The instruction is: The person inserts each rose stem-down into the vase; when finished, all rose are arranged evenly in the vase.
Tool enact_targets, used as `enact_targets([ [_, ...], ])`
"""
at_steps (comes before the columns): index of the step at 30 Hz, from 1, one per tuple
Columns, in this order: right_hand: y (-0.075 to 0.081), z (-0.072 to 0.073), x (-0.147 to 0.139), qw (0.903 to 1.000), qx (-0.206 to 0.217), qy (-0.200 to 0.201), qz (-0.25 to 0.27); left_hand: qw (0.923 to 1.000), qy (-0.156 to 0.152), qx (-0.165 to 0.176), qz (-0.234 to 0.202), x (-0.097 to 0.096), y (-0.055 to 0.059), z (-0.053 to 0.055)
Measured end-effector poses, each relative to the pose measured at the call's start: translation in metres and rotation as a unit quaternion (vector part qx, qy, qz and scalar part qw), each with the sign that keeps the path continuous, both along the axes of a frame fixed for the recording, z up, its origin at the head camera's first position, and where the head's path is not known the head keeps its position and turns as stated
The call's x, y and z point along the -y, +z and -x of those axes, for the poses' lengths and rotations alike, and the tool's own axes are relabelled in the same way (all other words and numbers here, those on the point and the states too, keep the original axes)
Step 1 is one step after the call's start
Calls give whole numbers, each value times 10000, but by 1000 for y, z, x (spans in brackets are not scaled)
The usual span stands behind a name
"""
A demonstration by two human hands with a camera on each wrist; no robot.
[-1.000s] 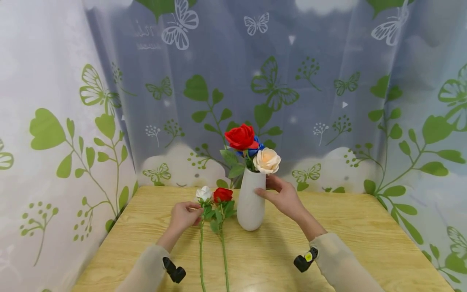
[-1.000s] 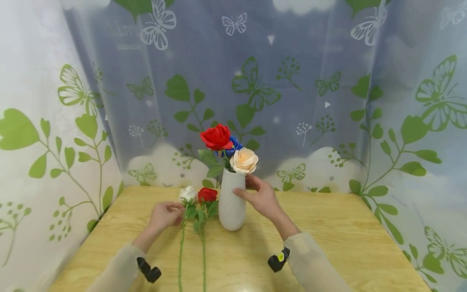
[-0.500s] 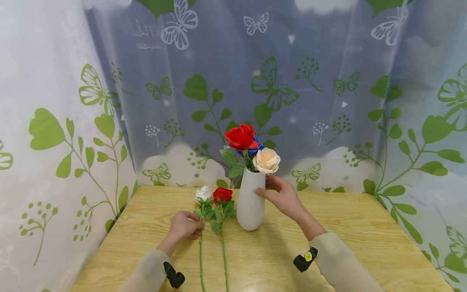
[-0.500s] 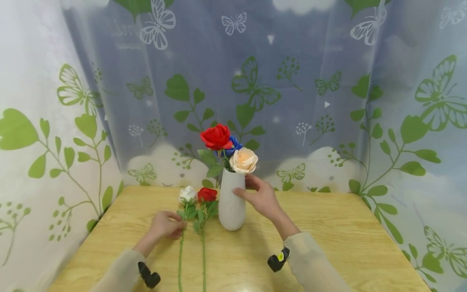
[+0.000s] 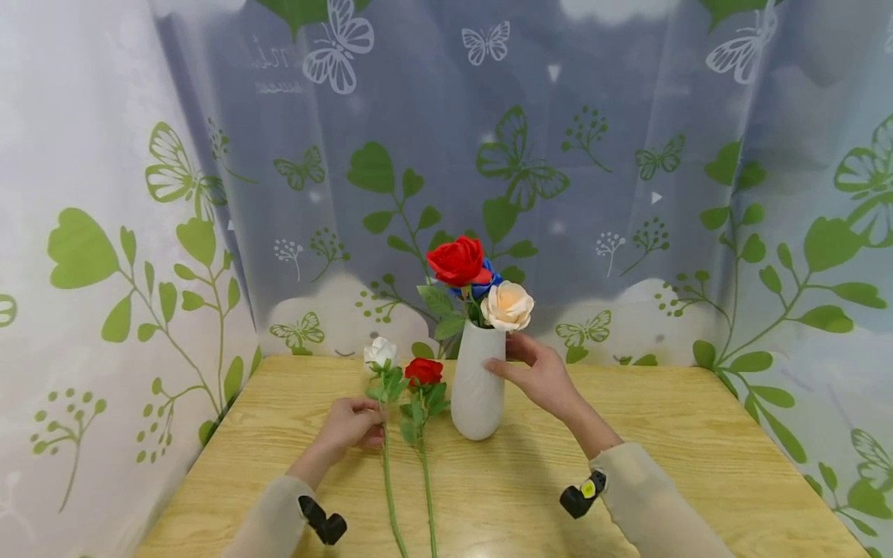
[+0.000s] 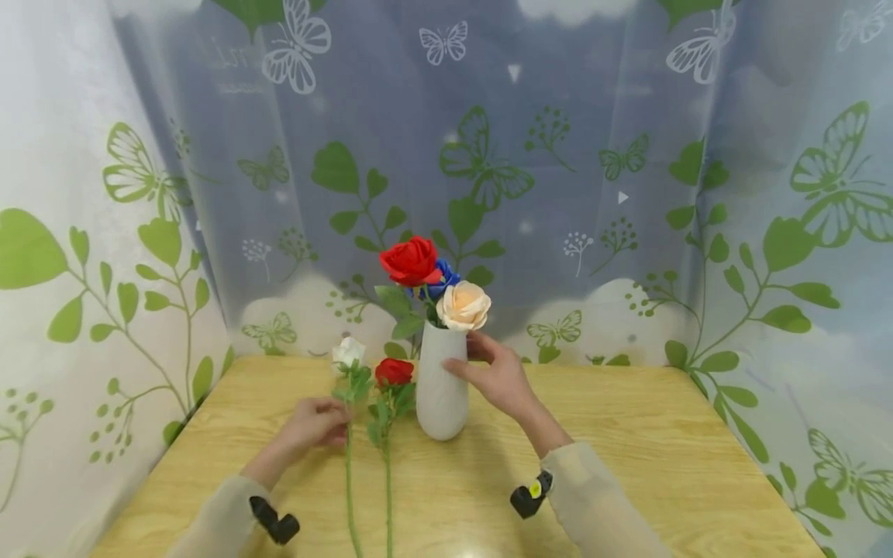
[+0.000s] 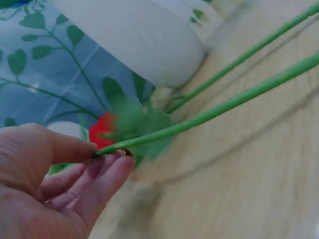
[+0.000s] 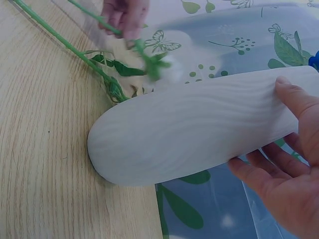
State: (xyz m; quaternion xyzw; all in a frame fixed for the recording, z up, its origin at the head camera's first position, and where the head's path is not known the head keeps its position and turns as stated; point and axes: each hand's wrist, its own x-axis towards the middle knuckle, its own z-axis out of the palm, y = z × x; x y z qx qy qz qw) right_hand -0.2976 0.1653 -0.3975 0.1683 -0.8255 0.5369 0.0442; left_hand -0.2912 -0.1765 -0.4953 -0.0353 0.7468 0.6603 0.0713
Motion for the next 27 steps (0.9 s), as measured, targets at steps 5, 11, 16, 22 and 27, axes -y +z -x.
enact_targets([
  [5,0,0,-1,10000,-26,20,-11,9987,-10,-364,-343,2,25,2],
  [11,-2,1,-2,10000,-87,32,-11,9922,119,-728,-1002,-2,58,0],
  [16,-1,0,-2,9999,-103,33,6,9812,174,-1264,-1447,-7,80,1],
  [22,-1,0,-1,9999,-137,49,18,9618,244,-1878,-1978,-14,102,2],
  [27,-2,1,-1,9999,-128,82,46,9446,488,-2066,-2505,-18,116,2],
])
